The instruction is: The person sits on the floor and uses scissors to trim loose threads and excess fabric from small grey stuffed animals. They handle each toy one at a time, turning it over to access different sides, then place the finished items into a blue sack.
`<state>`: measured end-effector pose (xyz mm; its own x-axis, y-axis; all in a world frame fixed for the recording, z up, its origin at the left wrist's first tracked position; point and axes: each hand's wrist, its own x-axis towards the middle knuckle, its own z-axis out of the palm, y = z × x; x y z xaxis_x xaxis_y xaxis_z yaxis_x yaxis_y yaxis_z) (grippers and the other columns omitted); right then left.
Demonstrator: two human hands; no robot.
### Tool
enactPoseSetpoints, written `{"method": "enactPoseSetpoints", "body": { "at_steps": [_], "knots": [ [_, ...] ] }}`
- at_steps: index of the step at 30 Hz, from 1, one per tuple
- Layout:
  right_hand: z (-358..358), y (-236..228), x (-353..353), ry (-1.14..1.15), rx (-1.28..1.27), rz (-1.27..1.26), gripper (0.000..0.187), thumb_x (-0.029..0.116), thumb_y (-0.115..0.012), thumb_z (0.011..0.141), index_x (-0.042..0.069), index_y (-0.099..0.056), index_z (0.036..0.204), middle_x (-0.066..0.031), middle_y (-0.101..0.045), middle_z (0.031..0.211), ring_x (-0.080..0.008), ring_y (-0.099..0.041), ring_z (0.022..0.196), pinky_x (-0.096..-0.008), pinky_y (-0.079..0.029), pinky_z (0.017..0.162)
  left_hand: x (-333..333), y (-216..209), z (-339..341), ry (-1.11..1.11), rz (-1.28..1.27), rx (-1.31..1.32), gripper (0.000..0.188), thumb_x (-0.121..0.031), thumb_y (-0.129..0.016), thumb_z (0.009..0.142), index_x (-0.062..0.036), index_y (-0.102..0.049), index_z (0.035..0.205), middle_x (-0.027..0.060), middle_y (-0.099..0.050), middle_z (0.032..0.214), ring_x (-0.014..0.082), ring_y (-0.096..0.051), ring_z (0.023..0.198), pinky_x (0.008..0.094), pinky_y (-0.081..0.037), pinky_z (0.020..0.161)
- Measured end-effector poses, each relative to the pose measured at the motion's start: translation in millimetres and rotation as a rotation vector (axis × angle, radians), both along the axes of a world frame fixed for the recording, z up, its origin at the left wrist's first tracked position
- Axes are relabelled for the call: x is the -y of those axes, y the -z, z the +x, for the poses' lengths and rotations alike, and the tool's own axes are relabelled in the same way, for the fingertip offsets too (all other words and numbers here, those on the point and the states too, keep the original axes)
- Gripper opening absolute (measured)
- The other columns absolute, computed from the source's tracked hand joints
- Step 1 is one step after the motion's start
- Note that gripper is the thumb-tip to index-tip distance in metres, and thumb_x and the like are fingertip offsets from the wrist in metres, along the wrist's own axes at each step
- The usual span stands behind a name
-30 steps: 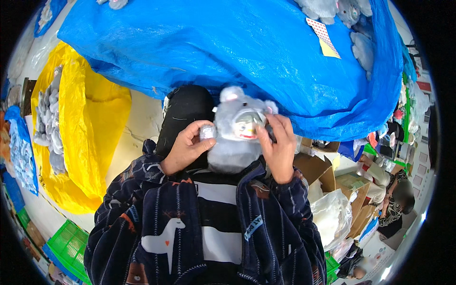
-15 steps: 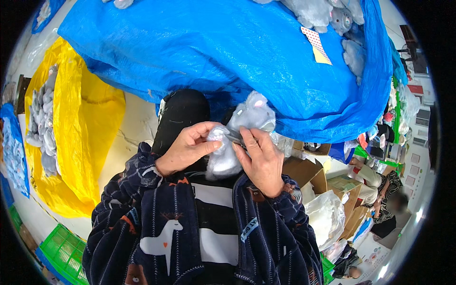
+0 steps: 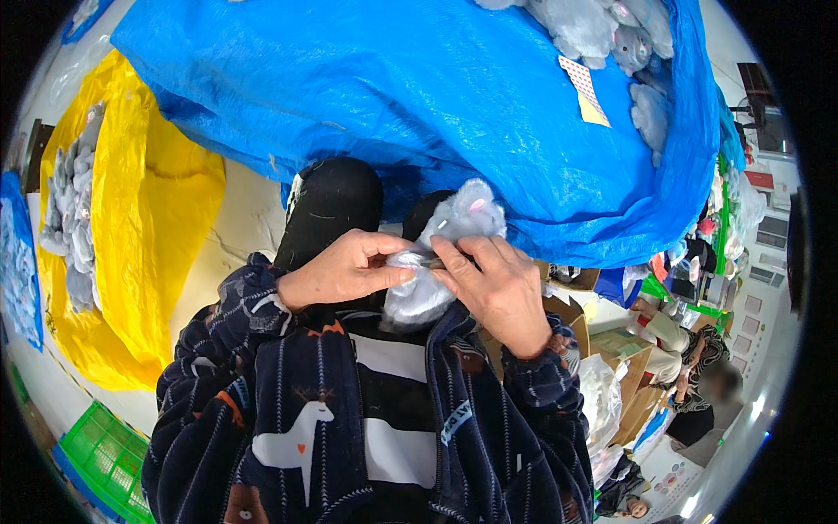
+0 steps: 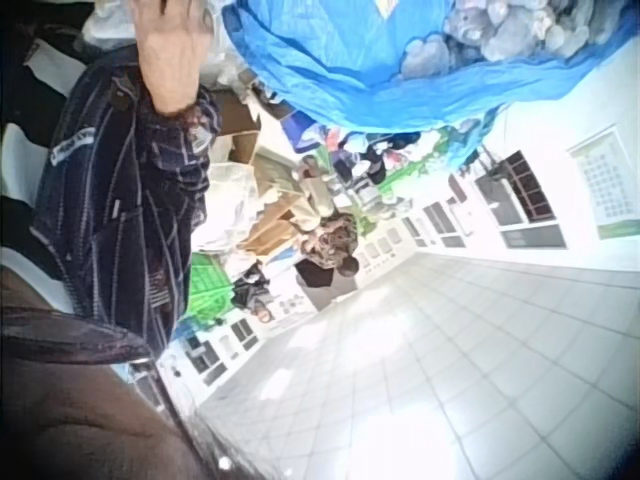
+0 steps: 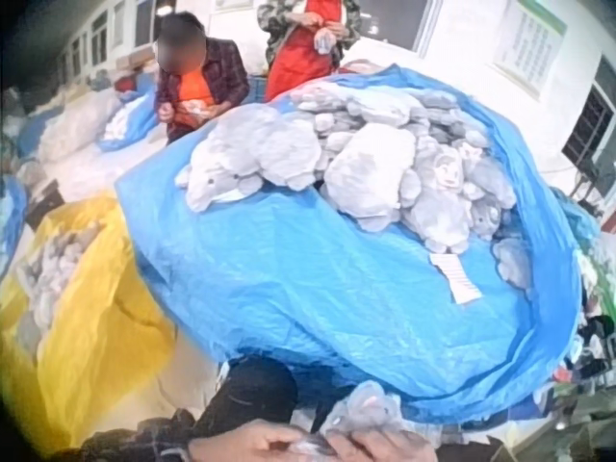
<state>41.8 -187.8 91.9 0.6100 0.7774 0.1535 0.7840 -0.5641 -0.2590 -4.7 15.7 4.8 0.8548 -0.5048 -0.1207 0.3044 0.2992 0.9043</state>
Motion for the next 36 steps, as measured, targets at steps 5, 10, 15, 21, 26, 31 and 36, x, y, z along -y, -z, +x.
{"method": "enactPoseSetpoints", "body": {
  "at_steps": [5, 10, 15, 21, 26, 31, 36],
  "knots": [
    [7.7, -2.4, -5.0, -0.138, -0.002, -0.054, 0.038, 0.018, -0.073, 0.07, 0.011, -0.064, 0.107, -0.0018, -0.055, 0.083, -0.0199, -0.057, 0.072, -0.0313, -0.047, 0.06, 2.4, 7.5, 1.8, 0.025, 0.054, 0.116, 0.026, -0.011, -0.063, 0.088, 0.0047, -0.059, 0.108, -0.0005, -0.058, 0.088, 0.0045, -0.048, 0.079, 0.0225, -0.043, 0.068],
    [2.9, 8.2, -4.8, 0.032, -0.384, 0.141, 0.034, 0.014, -0.067, 0.078, 0.003, -0.059, 0.109, -0.0059, -0.057, 0.086, -0.0222, -0.059, 0.077, -0.0312, -0.048, 0.068, 8.0, 14.6, 1.2, -0.015, -0.031, 0.0, 0.027, -0.011, -0.065, 0.086, 0.0021, -0.059, 0.109, 0.0001, -0.06, 0.09, 0.0053, -0.052, 0.083, 0.0225, -0.045, 0.071],
    [-4.5, 24.8, 5.5, 0.439, -0.935, 0.738, 0.042, 0.01, -0.069, 0.079, -0.001, -0.055, 0.117, -0.0067, -0.062, 0.105, -0.0107, -0.058, 0.088, -0.0269, -0.047, 0.077, 13.6, 26.8, -3.6, -0.039, -0.055, -0.117, 0.03, -0.011, -0.066, 0.085, 0.0003, -0.059, 0.111, 0.0003, -0.062, 0.094, 0.0056, -0.055, 0.086, 0.0227, -0.046, 0.073],
    [-5.5, 35.5, -11.8, 0.077, -0.327, 0.25, 0.04, 0.009, -0.071, 0.073, 0.007, -0.057, 0.11, -0.01, -0.057, 0.091, -0.0277, -0.062, 0.071, -0.0358, -0.051, 0.06, 12.3, 19.9, -0.5, -0.066, -0.021, 0.032, 0.027, -0.009, -0.067, 0.084, 0.0002, -0.06, 0.108, 0.0012, -0.061, 0.096, 0.0063, -0.054, 0.086, 0.023, -0.045, 0.074],
    [-6.7, 46.5, -15.2, 0.255, -0.347, 0.374, 0.018, 0.007, -0.068, 0.075, 0.005, -0.057, 0.088, -0.01, -0.058, 0.08, -0.0298, -0.06, 0.067, -0.0362, -0.049, 0.059, 18.7, 21.9, -6.6, -0.151, 0.086, 0.09, 0.019, -0.006, -0.065, 0.085, 0.0016, -0.061, 0.102, 0.0029, -0.058, 0.097, 0.0071, -0.052, 0.089, 0.022, -0.042, 0.075],
    [8.5, 34.4, 8.3, 0.803, -0.943, 0.915, 0.021, 0.019, -0.063, 0.087, 0.002, -0.056, 0.079, -0.0025, -0.058, 0.068, -0.0099, -0.053, 0.061, -0.0278, -0.045, 0.055, 16.5, 15.4, -5.7, -0.143, -0.019, -0.127, 0.021, -0.007, -0.064, 0.087, 0.0016, -0.061, 0.105, 0.0, -0.058, 0.095, 0.0046, -0.053, 0.084, 0.0213, -0.046, 0.071],
    [-6.3, 31.9, -3.7, 0.306, -0.477, 0.473, 0.022, 0.011, -0.072, 0.076, 0.0, -0.061, 0.091, -0.0117, -0.062, 0.081, -0.0226, -0.062, 0.068, -0.0303, -0.049, 0.061, 21.8, 19.2, -6.4, -0.181, -0.04, -0.057, 0.021, -0.006, -0.062, 0.087, 0.0027, -0.061, 0.106, 0.0, -0.06, 0.088, 0.0051, -0.055, 0.079, 0.0222, -0.046, 0.067]
  ]
}}
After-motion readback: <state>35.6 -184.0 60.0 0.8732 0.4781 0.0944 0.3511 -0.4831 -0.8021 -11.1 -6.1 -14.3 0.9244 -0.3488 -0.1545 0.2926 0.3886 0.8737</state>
